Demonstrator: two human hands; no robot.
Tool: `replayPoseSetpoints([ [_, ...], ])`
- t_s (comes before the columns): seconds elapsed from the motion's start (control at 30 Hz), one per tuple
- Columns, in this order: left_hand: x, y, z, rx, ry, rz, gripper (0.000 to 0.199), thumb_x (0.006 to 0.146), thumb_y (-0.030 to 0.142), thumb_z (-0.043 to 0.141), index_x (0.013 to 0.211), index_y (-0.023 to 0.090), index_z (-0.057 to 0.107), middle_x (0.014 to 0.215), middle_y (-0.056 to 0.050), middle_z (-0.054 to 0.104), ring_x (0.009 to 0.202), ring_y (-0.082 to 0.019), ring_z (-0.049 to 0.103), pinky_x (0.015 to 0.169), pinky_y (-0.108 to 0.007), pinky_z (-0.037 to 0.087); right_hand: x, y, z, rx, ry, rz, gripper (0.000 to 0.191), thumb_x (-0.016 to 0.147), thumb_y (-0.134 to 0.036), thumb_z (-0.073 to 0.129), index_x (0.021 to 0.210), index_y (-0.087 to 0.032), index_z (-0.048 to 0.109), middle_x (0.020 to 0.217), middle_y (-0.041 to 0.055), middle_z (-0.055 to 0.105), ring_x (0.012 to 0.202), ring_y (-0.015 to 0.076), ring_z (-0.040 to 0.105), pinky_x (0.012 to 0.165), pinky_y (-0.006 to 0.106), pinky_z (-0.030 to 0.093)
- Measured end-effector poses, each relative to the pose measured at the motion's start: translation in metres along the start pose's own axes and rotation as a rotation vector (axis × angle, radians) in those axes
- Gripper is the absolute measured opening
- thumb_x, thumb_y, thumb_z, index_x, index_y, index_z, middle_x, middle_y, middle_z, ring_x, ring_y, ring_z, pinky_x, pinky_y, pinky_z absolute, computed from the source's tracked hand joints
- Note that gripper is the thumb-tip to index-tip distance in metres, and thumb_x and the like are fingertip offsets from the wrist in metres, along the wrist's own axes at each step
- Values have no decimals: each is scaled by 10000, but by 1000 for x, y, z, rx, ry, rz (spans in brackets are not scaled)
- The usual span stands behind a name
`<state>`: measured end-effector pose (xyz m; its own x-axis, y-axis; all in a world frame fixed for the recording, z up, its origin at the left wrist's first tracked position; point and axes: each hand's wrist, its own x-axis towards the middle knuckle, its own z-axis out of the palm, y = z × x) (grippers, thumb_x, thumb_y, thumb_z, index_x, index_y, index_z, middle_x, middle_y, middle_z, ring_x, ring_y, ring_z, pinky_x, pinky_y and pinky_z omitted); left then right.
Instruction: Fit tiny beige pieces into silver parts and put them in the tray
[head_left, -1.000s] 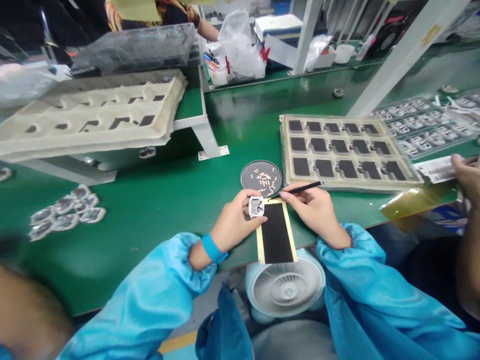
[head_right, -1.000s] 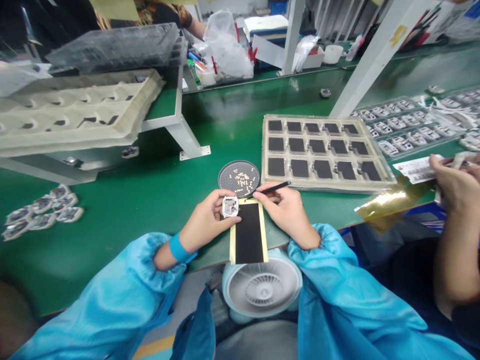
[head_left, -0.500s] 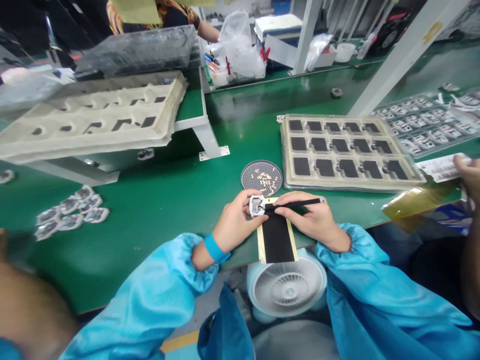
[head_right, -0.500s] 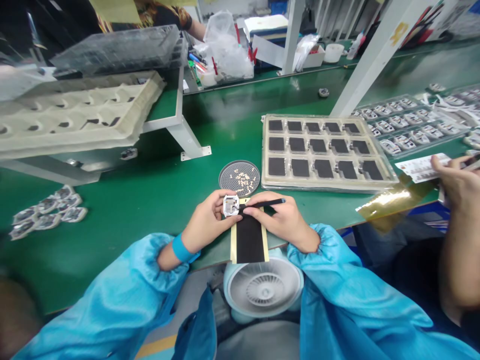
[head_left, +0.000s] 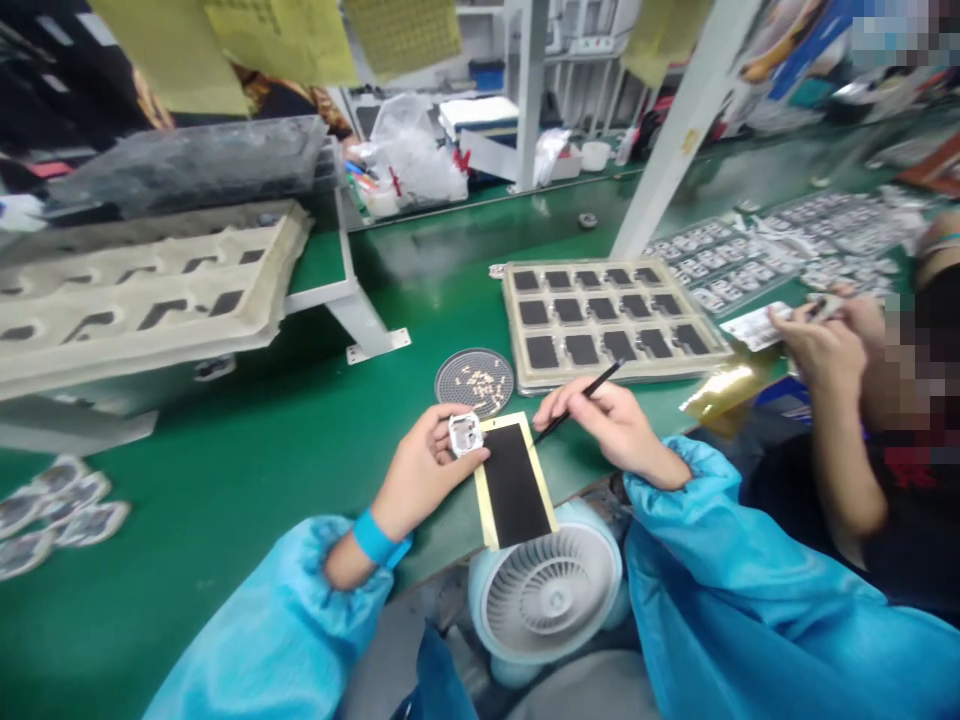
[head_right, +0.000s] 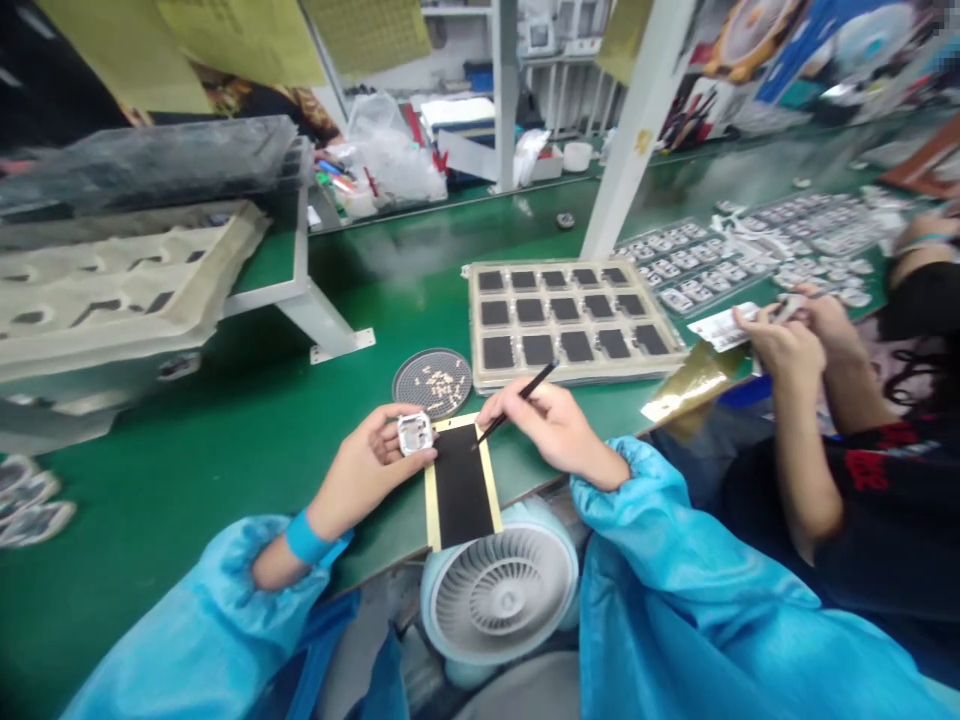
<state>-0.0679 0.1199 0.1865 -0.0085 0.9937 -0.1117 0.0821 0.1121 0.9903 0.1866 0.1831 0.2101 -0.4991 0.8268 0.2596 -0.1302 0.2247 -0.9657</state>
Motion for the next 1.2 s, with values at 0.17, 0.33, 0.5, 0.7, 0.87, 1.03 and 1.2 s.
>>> replayPoseSetpoints([
  [0.17, 0, 11, -8, -133, -43, -44, 460, 784, 314, 778, 1102, 181, 472, 973, -97, 742, 807, -224, 743, 554, -233, 523, 45, -47, -87, -491, 466, -131, 355, 972, -532, 567, 879, -211, 689, 678, 17, 631, 638, 180, 608, 647, 330, 516],
  [0.33, 4, 5, -14, -77, -20, -41, 510, 772, 368, 818, 1136, 179, 514, 980, -80, 736, 824, -203, 723, 631, -271, 586, 106, -68, -173, -1209, 509, 204, 192, 799, -355, 776, 800, -164, 749, 712, 62, 682, 715, 230, 627, 707, 350, 460],
  [0.5, 11, 0, -21, 85, -13, -31, 460, 773, 438, 804, 1100, 137, 685, 978, -95, 734, 796, -182, 676, 611, -256, 587, 83, -67, -132, -1085, -169, 155, 369, 821, -561, 740, 918, -207, 771, 813, 28, 730, 715, 180, 635, 652, 296, 452],
  [0.7, 22, 0, -33, 87, -89, -42, 459, 761, 427, 826, 1087, 135, 689, 897, -81, 742, 719, -169, 667, 509, -224, 530, 48, -44, -59, -1351, -268, -111, 271, 900, -441, 714, 989, -185, 722, 1016, 85, 727, 877, 228, 671, 710, 316, 437],
  [0.87, 30, -1, -50, 25, -137, -42, 486, 740, 420, 852, 1086, 130, 671, 920, -96, 749, 852, -241, 742, 495, -215, 523, 67, -81, -78, -1348, -71, -189, 217, 932, -420, 669, 954, -208, 712, 945, 59, 744, 827, 219, 659, 684, 317, 415],
  [1.03, 38, -5, -72, -39, 4, -49, 519, 719, 415, 870, 1088, 115, 664, 859, -96, 746, 750, -230, 760, 422, -173, 446, 74, -154, -120, -1128, 204, -246, 251, 925, -444, 658, 899, -199, 702, 806, 30, 702, 727, 183, 602, 665, 313, 424],
  [1.2, 41, -11, -86, -66, 109, -23, 456, 734, 342, 862, 1074, 108, 667, 839, -91, 737, 652, -180, 740, 380, -146, 389, 38, -248, -133, -958, 337, -475, 340, 912, -526, 658, 861, -192, 688, 793, 28, 675, 701, 160, 567, 676, 331, 447],
])
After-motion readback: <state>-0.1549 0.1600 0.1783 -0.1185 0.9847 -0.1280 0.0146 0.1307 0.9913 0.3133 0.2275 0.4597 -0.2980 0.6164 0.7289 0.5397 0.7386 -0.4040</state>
